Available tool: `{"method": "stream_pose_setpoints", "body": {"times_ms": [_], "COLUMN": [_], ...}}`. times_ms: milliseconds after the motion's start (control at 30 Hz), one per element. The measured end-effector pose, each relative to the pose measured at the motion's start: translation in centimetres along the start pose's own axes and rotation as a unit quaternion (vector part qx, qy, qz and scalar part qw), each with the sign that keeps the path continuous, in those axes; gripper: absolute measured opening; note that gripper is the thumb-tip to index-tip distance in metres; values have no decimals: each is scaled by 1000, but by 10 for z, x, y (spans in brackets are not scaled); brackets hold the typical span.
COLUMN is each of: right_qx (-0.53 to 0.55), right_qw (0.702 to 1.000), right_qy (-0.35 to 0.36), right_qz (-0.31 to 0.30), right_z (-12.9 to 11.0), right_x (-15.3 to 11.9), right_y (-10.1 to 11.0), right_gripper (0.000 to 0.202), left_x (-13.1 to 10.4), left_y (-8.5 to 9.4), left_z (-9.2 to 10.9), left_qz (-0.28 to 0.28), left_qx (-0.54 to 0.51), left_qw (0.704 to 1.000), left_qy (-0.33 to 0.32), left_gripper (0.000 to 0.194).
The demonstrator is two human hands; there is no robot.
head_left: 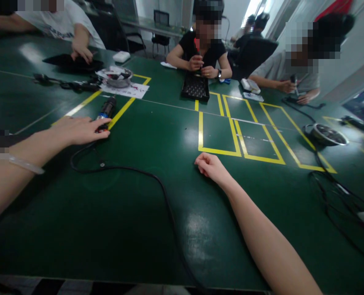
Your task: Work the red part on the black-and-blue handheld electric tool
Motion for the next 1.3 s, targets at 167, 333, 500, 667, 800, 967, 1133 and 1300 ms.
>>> {"method": "stream_pose_setpoints", "body": {"times_ms": [167, 333, 500, 667, 800, 967, 1133, 1300], "right_qx": [-5, -17, -26, -25, -29, -21, -17, 2], "right_qw": [1000, 1000, 1000, 1000, 999, 1000, 1000, 997], "right_qy": [-3, -1, 2, 3, 11, 11, 16, 56], "right_qz": [4, 8, 11, 10, 12, 11, 14, 58], "right_z": [0, 3, 2, 3, 4, 3, 4, 4], "right_x": [0, 0, 0, 2, 3, 3, 5, 6], "right_y": [0, 0, -1, -1, -2, -2, -2, 3], "right_gripper": [10, 11, 10, 11, 12, 13, 14, 21], "left_x": [14, 16, 15, 8, -1, -14, -25, -35], "left_y": [-2, -5, -8, -5, 0, 4, 11, 18], "left_z": [-29, -25, -19, -12, 11, 64, 133, 208], "left_qz": [-81, -123, -109, -89, -82, -73, -40, -10], "left_qx": [137, 121, 115, 108, 104, 112, 103, 91], "left_qw": [987, 983, 985, 989, 990, 991, 992, 987], "left_qy": [21, 65, 68, 56, 45, 8, -58, -135], "left_gripper": [75, 80, 77, 73, 72, 72, 72, 73]}}
Point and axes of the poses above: each hand's wrist, its own x-axis towards the middle knuckle, its own y-axis out of the back of the hand, z = x × y, the point moved 6 cm from there along x, towards the middle knuckle, and after that the axes turned 15 degrees about -y, right-handed, at the moved point
